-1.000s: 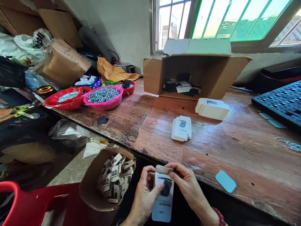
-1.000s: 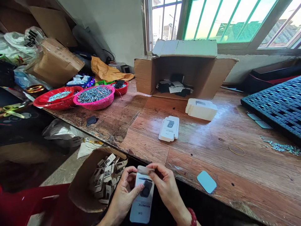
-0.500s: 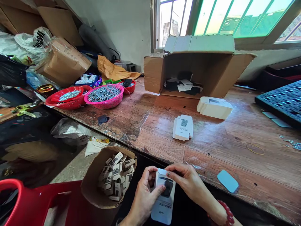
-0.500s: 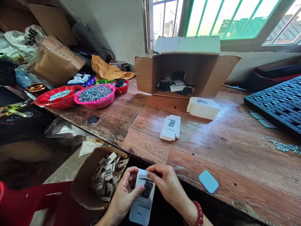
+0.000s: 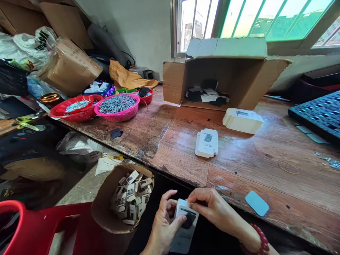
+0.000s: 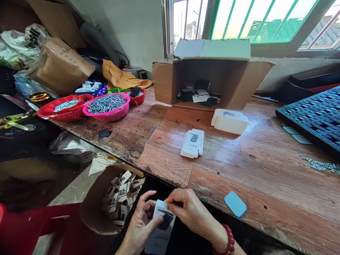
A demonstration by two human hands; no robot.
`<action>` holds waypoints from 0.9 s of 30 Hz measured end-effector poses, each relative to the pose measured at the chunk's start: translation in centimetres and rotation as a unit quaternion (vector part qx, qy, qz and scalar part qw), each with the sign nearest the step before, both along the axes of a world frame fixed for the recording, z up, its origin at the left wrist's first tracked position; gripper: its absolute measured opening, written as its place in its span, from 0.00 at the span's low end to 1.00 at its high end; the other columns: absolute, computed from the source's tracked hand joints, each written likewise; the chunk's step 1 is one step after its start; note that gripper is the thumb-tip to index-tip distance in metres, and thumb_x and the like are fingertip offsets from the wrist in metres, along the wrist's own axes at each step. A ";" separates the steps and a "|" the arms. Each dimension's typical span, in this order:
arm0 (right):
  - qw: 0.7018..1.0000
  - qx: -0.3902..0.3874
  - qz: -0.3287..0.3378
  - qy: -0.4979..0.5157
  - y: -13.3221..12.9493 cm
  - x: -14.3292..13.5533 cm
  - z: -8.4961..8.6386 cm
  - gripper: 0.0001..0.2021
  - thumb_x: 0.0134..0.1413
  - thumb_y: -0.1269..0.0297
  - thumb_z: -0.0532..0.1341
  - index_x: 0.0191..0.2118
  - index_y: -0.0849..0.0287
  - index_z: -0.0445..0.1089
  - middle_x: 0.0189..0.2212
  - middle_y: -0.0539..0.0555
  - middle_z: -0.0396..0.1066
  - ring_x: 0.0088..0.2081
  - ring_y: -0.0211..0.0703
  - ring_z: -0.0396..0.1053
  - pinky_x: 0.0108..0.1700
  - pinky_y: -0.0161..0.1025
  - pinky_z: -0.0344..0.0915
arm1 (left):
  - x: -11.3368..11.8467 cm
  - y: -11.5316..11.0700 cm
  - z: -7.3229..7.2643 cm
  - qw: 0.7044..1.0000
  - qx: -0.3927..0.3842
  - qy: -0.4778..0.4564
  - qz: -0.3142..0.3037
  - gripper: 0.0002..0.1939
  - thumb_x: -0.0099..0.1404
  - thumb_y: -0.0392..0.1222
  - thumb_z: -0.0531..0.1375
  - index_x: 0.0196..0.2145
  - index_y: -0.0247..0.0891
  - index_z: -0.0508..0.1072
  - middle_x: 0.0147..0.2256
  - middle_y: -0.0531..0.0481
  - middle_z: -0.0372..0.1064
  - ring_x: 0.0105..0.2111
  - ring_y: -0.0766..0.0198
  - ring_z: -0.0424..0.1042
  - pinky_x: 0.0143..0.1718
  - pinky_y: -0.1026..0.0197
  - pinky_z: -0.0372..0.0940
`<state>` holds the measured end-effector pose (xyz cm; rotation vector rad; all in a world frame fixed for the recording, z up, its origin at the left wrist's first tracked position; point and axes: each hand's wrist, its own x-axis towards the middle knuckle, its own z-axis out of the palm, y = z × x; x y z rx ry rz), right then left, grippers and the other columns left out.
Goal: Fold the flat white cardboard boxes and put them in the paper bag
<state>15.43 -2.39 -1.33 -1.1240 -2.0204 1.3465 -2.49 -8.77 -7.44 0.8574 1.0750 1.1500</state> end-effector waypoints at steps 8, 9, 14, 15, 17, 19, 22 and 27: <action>1.000 -0.022 0.016 0.004 -2.3 0.6 -2.8 0.11 0.64 0.64 0.60 0.46 0.51 0.80 0.37 0.53 0.78 0.38 0.45 0.74 0.39 0.36 0.66 | -1.2 -1.0 -1.4 0.997 -0.026 -0.009 -0.071 0.24 0.55 0.50 0.70 0.46 0.42 0.68 0.34 0.53 0.70 0.33 0.65 0.68 0.36 0.62 0.62; 0.999 -0.028 0.011 0.009 -2.6 0.5 -3.3 0.11 0.63 0.64 0.60 0.46 0.51 0.80 0.38 0.53 0.78 0.39 0.46 0.74 0.41 0.37 0.67 | -1.4 -1.0 -1.5 0.997 -0.027 -0.005 -0.078 0.24 0.55 0.51 0.70 0.45 0.42 0.68 0.34 0.53 0.70 0.33 0.65 0.68 0.36 0.62 0.62; 0.991 -0.106 -0.068 0.035 -3.2 -0.1 -4.9 0.15 0.56 0.68 0.62 0.50 0.54 0.76 0.37 0.52 0.78 0.38 0.45 0.73 0.41 0.38 0.68 | -1.7 -0.6 -2.0 0.995 -0.033 -0.008 -0.091 0.26 0.53 0.53 0.71 0.43 0.41 0.67 0.34 0.53 0.69 0.33 0.64 0.68 0.36 0.63 0.63; 0.990 -0.113 -0.079 0.038 -3.2 -0.2 -5.1 0.14 0.55 0.68 0.62 0.47 0.55 0.76 0.35 0.52 0.78 0.37 0.44 0.73 0.40 0.37 0.68 | -1.8 -0.6 -2.1 0.995 -0.034 -0.009 -0.090 0.26 0.52 0.54 0.71 0.42 0.41 0.67 0.34 0.53 0.69 0.33 0.65 0.68 0.35 0.63 0.62; 0.989 -0.113 -0.088 0.040 -3.3 -0.3 -5.5 0.08 0.55 0.67 0.63 0.40 0.58 0.78 0.32 0.52 0.77 0.35 0.43 0.72 0.37 0.36 0.66 | -1.7 -0.6 -2.2 0.995 -0.039 -0.010 -0.091 0.24 0.53 0.54 0.71 0.40 0.41 0.67 0.32 0.54 0.68 0.31 0.65 0.68 0.34 0.63 0.62; 0.987 -0.124 -0.093 0.048 -3.2 -0.4 -5.8 0.06 0.54 0.65 0.64 0.35 0.60 0.78 0.30 0.52 0.77 0.33 0.43 0.71 0.37 0.37 0.66 | -1.7 -0.7 -2.3 0.994 -0.050 -0.014 -0.091 0.23 0.52 0.54 0.71 0.38 0.40 0.67 0.31 0.55 0.67 0.30 0.66 0.67 0.32 0.64 0.61; 0.974 -0.175 -0.109 0.093 -3.2 -0.6 -6.2 0.09 0.51 0.60 0.66 0.36 0.60 0.76 0.30 0.53 0.77 0.32 0.44 0.72 0.35 0.37 0.66 | -1.7 -0.6 -2.3 0.995 -0.061 -0.013 -0.078 0.24 0.51 0.55 0.71 0.36 0.40 0.66 0.30 0.56 0.67 0.28 0.66 0.67 0.31 0.65 0.61; 0.970 -0.164 -0.146 0.103 -3.8 -0.9 -6.5 0.11 0.53 0.56 0.66 0.32 0.60 0.76 0.28 0.52 0.77 0.31 0.45 0.71 0.34 0.37 0.65 | -1.7 -0.7 -2.2 0.997 -0.049 -0.002 -0.056 0.23 0.51 0.54 0.72 0.35 0.39 0.67 0.29 0.56 0.66 0.30 0.66 0.66 0.33 0.65 0.61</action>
